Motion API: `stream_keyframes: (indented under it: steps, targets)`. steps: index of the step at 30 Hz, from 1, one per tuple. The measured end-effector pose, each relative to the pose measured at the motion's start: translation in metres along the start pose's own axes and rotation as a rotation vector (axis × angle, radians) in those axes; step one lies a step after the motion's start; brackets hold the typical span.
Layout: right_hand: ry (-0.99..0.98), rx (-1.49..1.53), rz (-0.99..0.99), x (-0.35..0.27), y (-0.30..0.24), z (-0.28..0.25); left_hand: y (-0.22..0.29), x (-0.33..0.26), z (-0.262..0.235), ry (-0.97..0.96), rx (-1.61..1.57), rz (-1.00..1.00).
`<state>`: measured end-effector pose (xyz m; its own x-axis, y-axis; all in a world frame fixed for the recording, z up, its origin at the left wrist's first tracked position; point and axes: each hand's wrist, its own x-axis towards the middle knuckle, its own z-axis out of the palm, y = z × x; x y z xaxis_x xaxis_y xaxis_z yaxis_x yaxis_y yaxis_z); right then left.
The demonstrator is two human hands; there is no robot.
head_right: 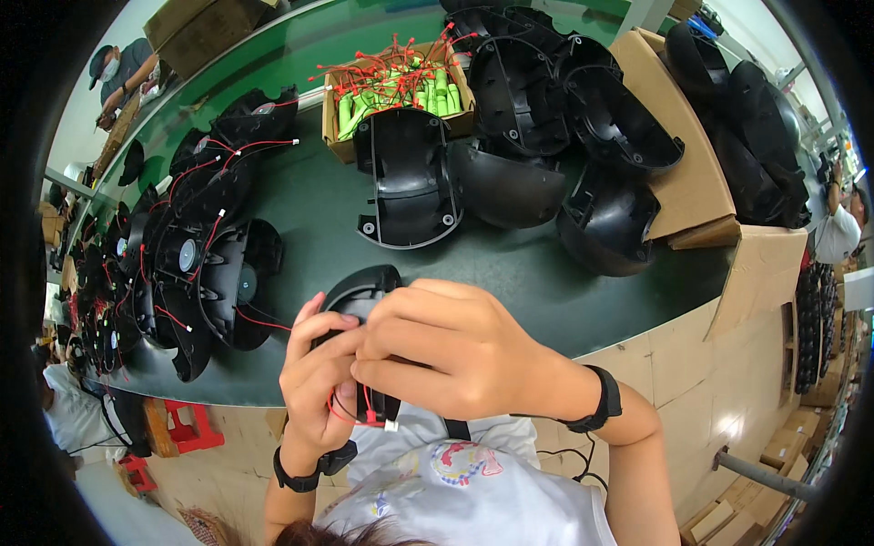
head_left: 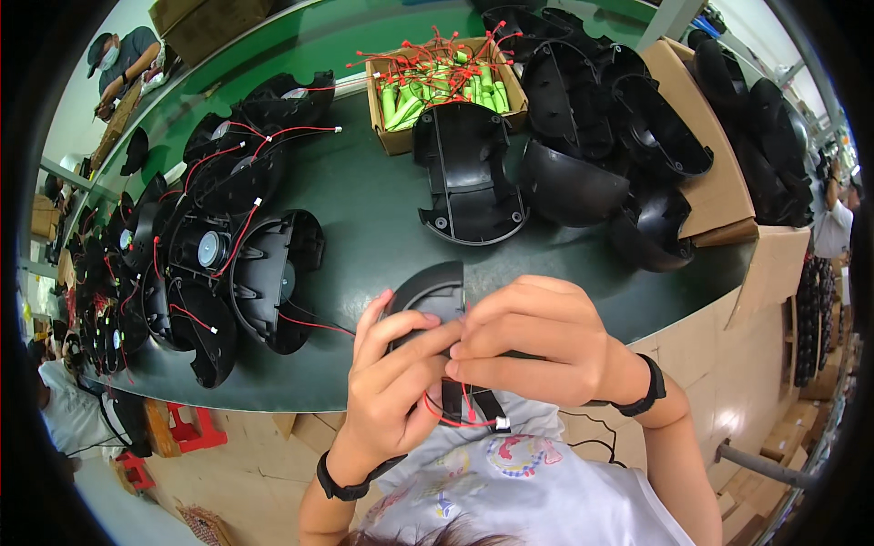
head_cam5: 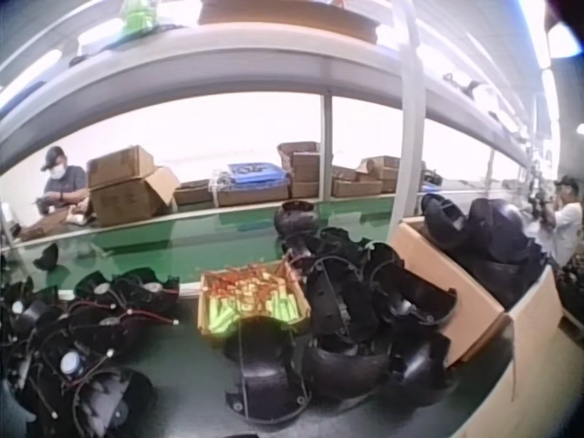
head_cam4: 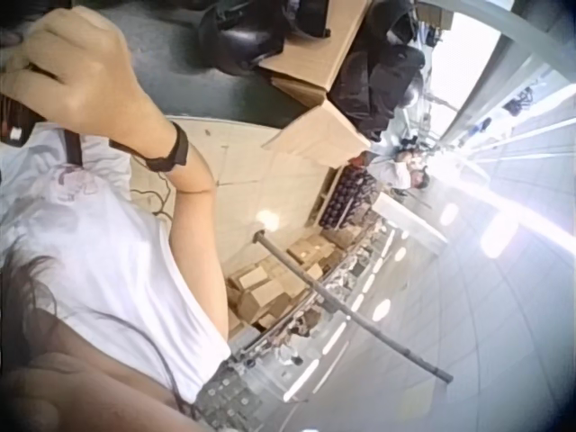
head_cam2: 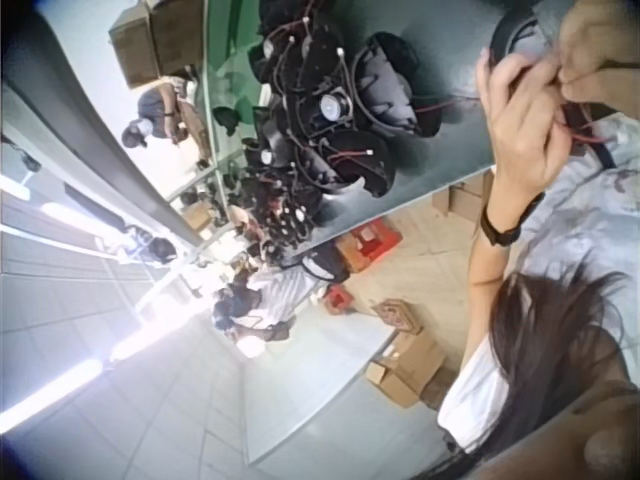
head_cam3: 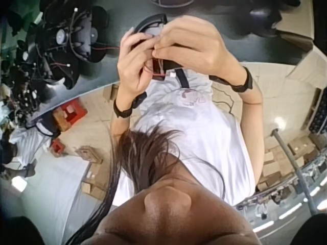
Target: Assembling plastic housing components and routing wires for electronic devices.
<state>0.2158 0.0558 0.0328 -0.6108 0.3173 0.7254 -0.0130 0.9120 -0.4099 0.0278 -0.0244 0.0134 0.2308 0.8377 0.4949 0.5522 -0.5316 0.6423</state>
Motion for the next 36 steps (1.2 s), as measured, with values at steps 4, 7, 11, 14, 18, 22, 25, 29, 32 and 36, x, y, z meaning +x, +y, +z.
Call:
stream_keyframes:
  steps: [4, 7, 11, 14, 18, 22, 25, 29, 32, 36]
  targets:
    - [0.034, 0.146, 0.164, -0.010, 0.010, 0.002, 0.005, -0.001, 0.000, -0.026, -0.010, -0.022]
    - [0.030, 0.273, 0.331, -0.004, 0.017, 0.002, 0.007, -0.002, 0.000, -0.009, 0.010, -0.049]
    - [-0.089, 0.455, 0.457, -0.020, 0.022, 0.008, 0.009, -0.005, 0.000, -0.001, -0.005, -0.075]
    - [-0.011, 0.458, 0.460, -0.026, 0.027, 0.017, 0.016, -0.007, 0.001, 0.008, 0.054, -0.119]
    - [0.063, 0.461, 0.456, -0.026, 0.026, 0.020, 0.021, -0.013, 0.003, 0.034, 0.163, -0.168]
    - [0.078, 0.468, 0.497, -0.024, 0.023, 0.019, 0.022, -0.011, 0.006, 0.102, 0.080, -0.199]
    - [0.071, 0.480, 0.546, -0.025, 0.022, 0.017, 0.019, -0.010, 0.008, 0.127, -0.008, -0.189]
    - [0.054, 0.464, 0.550, -0.024, 0.021, 0.016, 0.017, -0.011, 0.006, 0.111, -0.034, -0.169]
    - [0.042, 0.599, 0.552, -0.024, 0.028, 0.014, 0.018, -0.013, 0.006, 0.124, -0.028, -0.156]
    - [0.008, 0.634, 0.516, -0.027, 0.034, 0.016, 0.016, -0.015, 0.009, 0.159, -0.049, -0.163]
